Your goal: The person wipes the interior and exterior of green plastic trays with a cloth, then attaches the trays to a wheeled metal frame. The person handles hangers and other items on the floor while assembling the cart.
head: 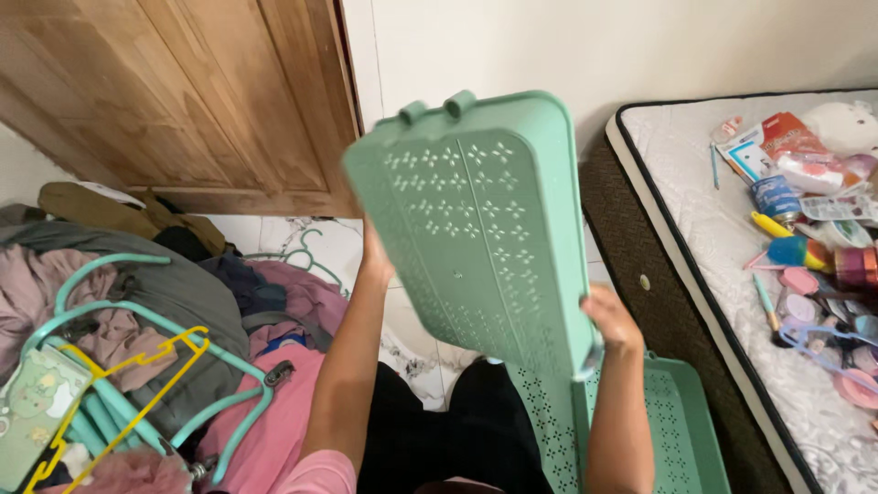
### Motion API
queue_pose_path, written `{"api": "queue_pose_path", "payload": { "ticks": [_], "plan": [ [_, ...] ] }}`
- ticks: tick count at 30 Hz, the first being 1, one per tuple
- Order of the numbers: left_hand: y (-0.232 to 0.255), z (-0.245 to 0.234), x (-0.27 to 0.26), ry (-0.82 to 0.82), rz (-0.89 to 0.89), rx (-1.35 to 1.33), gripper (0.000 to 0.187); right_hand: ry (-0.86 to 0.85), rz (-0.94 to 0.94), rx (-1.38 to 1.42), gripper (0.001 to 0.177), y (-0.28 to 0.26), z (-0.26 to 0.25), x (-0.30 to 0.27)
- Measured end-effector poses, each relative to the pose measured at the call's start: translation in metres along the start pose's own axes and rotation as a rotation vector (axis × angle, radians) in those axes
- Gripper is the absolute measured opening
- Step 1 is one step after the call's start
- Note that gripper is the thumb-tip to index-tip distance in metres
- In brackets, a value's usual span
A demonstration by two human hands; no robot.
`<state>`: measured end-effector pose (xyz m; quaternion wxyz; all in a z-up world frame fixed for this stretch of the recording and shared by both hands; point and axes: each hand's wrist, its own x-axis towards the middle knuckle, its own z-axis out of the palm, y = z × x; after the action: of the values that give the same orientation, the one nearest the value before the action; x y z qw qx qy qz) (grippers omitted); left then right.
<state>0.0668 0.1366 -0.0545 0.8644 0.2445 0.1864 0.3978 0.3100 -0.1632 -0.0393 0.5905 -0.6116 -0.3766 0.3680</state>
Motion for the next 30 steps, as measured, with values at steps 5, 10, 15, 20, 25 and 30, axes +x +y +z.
{"api": "queue_pose_path", "payload": {
  "ticks": [5,10,15,20,25,30],
  "plan": [
    [0.01,-0.019,-0.006,-0.031,0.203,-0.04,0.032,0.764,-0.182,-0.466,0.017,-0.054,0.015,0.027],
    [0.01,0.02,-0.044,0.154,0.627,0.817,0.034,0.968,-0.572,-0.122,0.033,-0.119,0.045,0.016],
    [-0.001,0.081,-0.087,0.31,0.702,1.153,0.035,0.565,-0.733,-0.442,0.039,-0.148,0.146,-0.001],
    [0.005,0.082,-0.106,0.183,0.784,1.009,0.038,0.325,-0.924,-0.769,0.031,-0.148,0.16,0.014],
    [-0.007,0.048,-0.101,0.165,0.739,0.863,0.04,0.365,-0.864,-0.64,0.026,-0.076,0.155,0.042],
    [-0.019,0.006,-0.087,0.151,0.755,0.806,0.041,0.538,-0.94,-0.602,0.029,-0.027,0.148,0.053]
  ]
}}
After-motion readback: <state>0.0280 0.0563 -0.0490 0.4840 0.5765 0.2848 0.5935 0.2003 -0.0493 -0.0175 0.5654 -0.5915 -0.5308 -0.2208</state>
